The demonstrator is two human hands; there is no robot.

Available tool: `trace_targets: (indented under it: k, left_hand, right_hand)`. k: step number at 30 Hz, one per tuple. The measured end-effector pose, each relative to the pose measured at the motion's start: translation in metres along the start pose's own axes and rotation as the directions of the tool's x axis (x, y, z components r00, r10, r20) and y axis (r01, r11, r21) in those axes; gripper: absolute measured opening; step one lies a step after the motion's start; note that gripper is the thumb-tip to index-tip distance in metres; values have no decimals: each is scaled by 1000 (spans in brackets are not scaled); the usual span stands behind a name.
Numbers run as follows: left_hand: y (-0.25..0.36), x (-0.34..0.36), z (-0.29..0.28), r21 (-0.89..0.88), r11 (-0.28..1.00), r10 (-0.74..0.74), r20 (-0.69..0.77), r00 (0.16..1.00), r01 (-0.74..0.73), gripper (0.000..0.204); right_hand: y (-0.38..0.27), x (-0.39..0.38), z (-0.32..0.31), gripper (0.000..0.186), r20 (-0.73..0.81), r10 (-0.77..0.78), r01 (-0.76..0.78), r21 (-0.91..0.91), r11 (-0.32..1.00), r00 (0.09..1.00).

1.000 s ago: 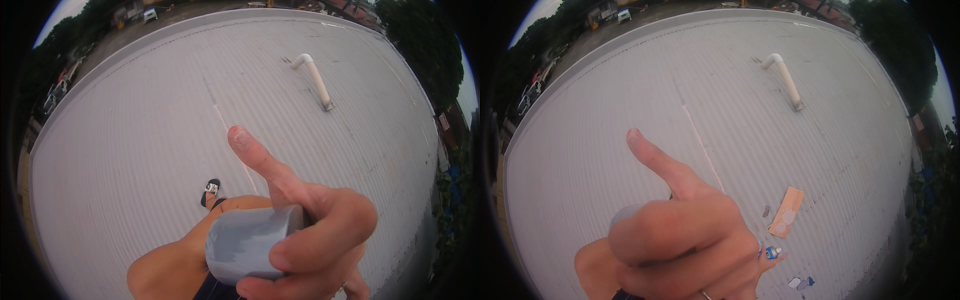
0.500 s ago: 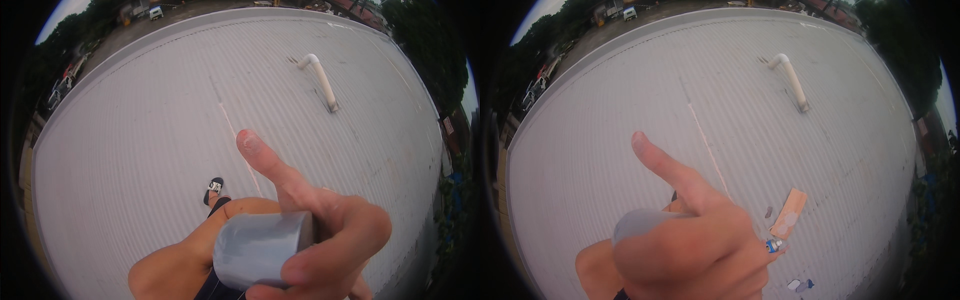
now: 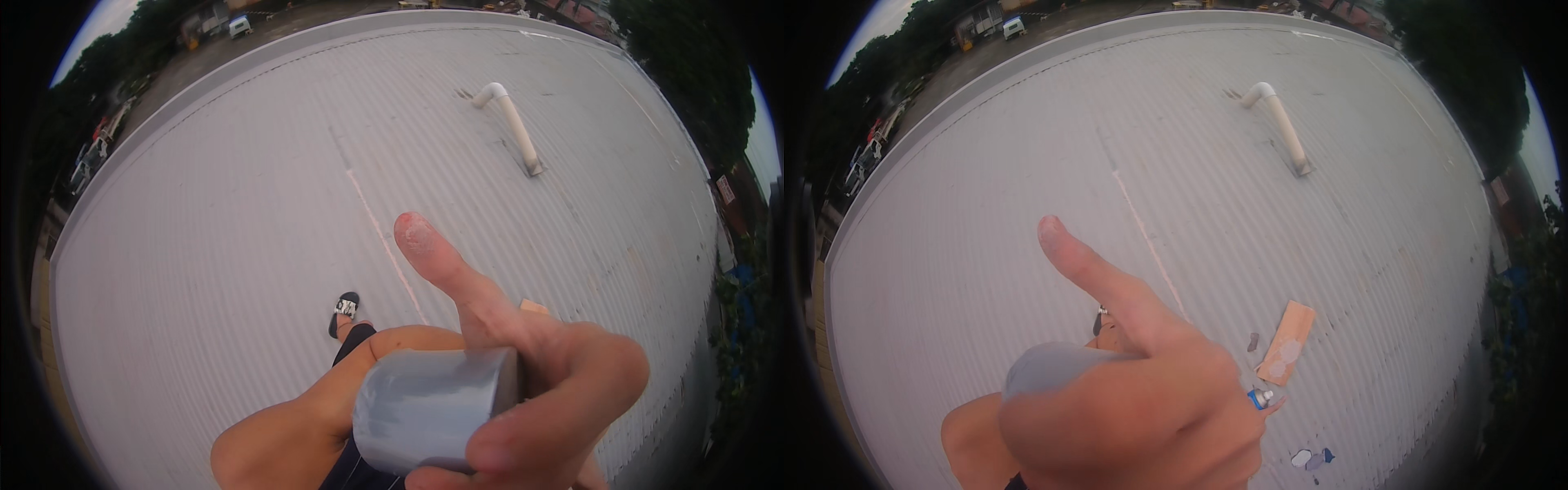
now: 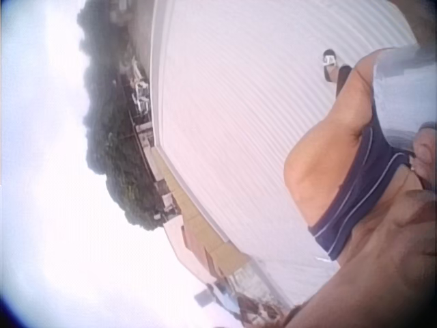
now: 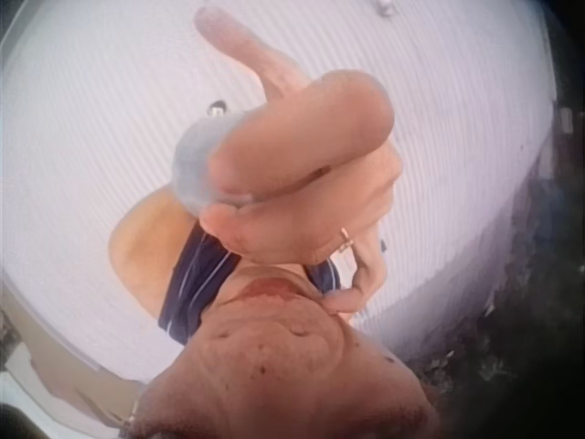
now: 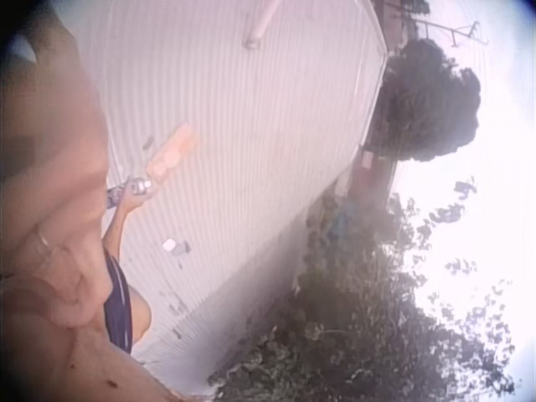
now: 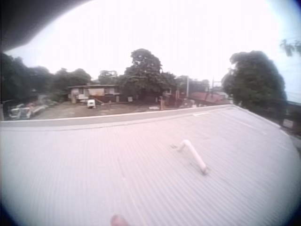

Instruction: The person applies a sealant from a spray can to the seams of a corrugated metal roof. They walk along the roof surface, spraying a continuous line of sealant into the joints between the metal sheets. The person occasionally uses their hand to smooth or spread the applied sealant along the seam.

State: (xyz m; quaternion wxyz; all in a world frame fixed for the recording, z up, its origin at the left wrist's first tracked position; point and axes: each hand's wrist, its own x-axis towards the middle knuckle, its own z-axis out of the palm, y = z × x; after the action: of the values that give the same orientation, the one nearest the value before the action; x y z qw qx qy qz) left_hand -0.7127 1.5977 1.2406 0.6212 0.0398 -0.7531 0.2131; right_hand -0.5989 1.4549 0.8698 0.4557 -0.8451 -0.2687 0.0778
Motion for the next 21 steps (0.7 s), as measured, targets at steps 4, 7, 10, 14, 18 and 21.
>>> trace_targets:
  k: [4,7,10,14,18,21]
  left_hand:
    - [0,-1,4,42,999,-9,8,1000,9,78]
    - [-11,5,-8,-67,998,-7,25,1000,9,76]
    - [1,25,-10,-89,983,-157,47,986,161,73]
    - [4,31,-6,-77,973,-219,-30,975,216,69]
    - [-1,20,-26,-78,969,-241,-105,965,233,73]
    - [29,-19,-39,14,948,-301,-280,912,317,78]
  right_hand:
    - [16,0,10,86,51,-30,28,40,999,998]
    - [20,7,-1,85,-53,-3,5,43,999,999]
    - [24,4,0,84,-59,-3,8,71,997,998]
    - [30,-2,9,82,-24,0,2,113,994,1000]
    - [41,7,0,80,-107,33,-17,140,990,994]
    - [87,3,7,79,-83,63,-50,142,989,995]
